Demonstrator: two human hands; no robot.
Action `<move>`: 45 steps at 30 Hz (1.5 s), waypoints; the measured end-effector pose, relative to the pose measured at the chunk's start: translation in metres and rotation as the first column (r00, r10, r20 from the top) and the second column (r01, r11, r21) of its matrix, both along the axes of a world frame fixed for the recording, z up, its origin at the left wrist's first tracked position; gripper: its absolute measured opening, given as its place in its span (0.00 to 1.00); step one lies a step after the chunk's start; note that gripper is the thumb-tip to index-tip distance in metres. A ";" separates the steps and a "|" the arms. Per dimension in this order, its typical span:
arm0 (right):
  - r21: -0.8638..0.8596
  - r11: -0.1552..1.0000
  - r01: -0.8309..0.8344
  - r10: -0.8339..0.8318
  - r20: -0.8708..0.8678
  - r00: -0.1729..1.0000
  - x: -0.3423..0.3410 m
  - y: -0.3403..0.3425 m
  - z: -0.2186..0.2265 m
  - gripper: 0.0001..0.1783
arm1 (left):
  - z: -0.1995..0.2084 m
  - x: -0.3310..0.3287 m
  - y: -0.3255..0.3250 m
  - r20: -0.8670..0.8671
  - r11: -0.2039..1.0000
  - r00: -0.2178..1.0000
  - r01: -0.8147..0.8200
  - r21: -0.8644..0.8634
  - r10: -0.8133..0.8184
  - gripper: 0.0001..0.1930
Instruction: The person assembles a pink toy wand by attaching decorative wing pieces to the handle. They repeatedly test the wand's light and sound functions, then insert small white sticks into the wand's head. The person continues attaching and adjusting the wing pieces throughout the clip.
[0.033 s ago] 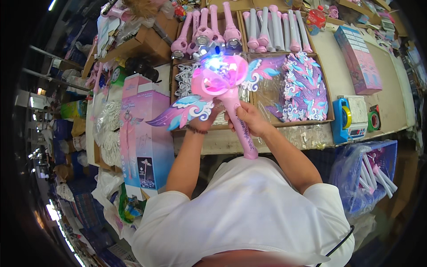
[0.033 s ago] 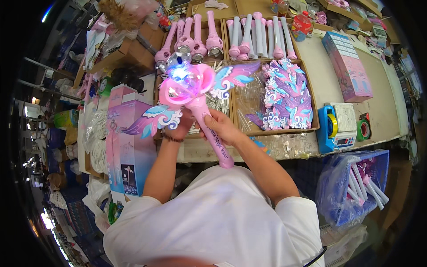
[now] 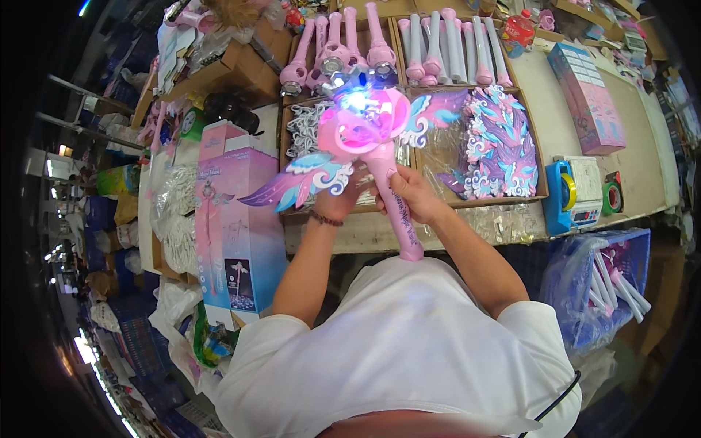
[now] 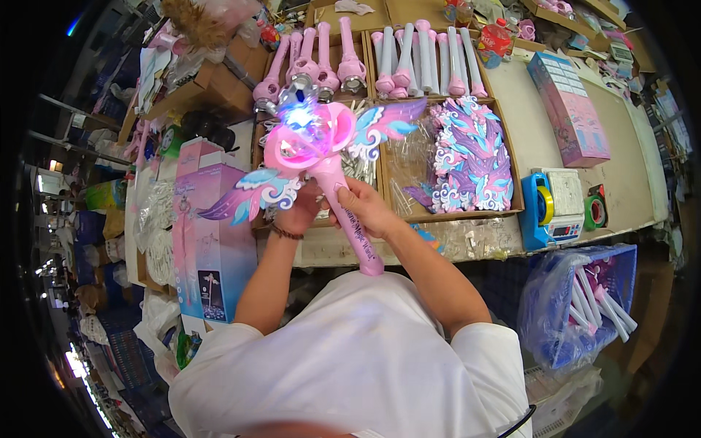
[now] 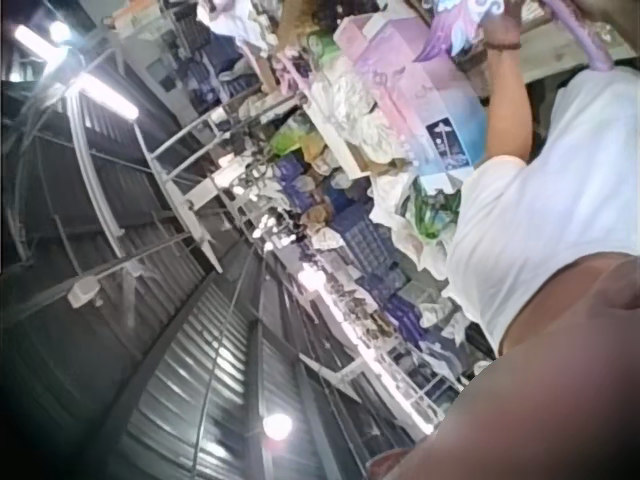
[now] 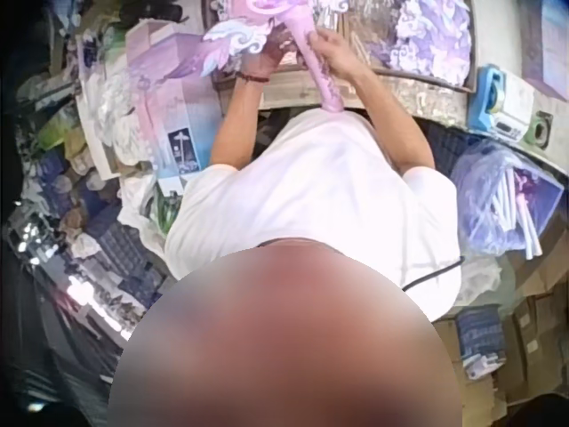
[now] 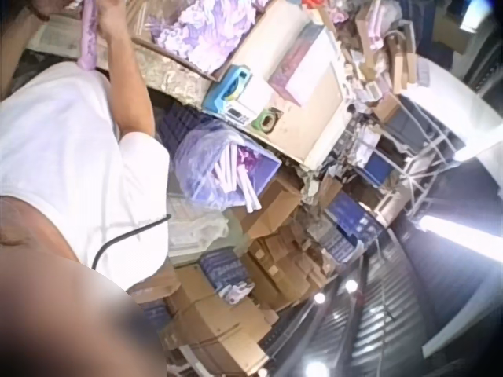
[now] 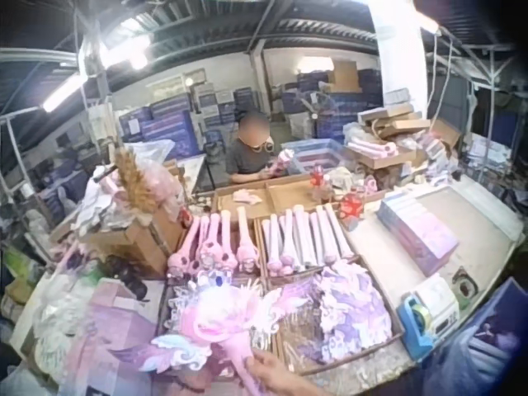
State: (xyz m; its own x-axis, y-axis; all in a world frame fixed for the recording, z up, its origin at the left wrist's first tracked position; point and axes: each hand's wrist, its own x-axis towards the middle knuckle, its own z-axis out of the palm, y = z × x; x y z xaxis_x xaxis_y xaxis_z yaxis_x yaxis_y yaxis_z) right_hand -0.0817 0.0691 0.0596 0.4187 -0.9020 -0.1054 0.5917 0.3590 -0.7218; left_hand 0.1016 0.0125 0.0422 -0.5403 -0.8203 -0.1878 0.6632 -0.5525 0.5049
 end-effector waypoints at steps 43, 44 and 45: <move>-0.039 0.997 0.067 -0.071 -0.117 0.991 0.023 0.001 0.010 0.33 | -0.032 0.004 -0.003 -0.358 0.954 0.894 0.195 -0.228 -0.268 0.28; -0.020 0.998 0.064 -0.066 -0.117 0.991 0.022 0.001 0.009 0.33 | -0.023 0.004 -0.007 -0.083 0.929 0.960 0.232 -0.289 -0.266 0.29; -0.027 0.998 0.063 -0.065 -0.104 0.992 0.022 0.002 0.009 0.34 | -0.004 0.004 -0.014 0.198 0.899 0.953 0.284 -0.334 -0.228 0.29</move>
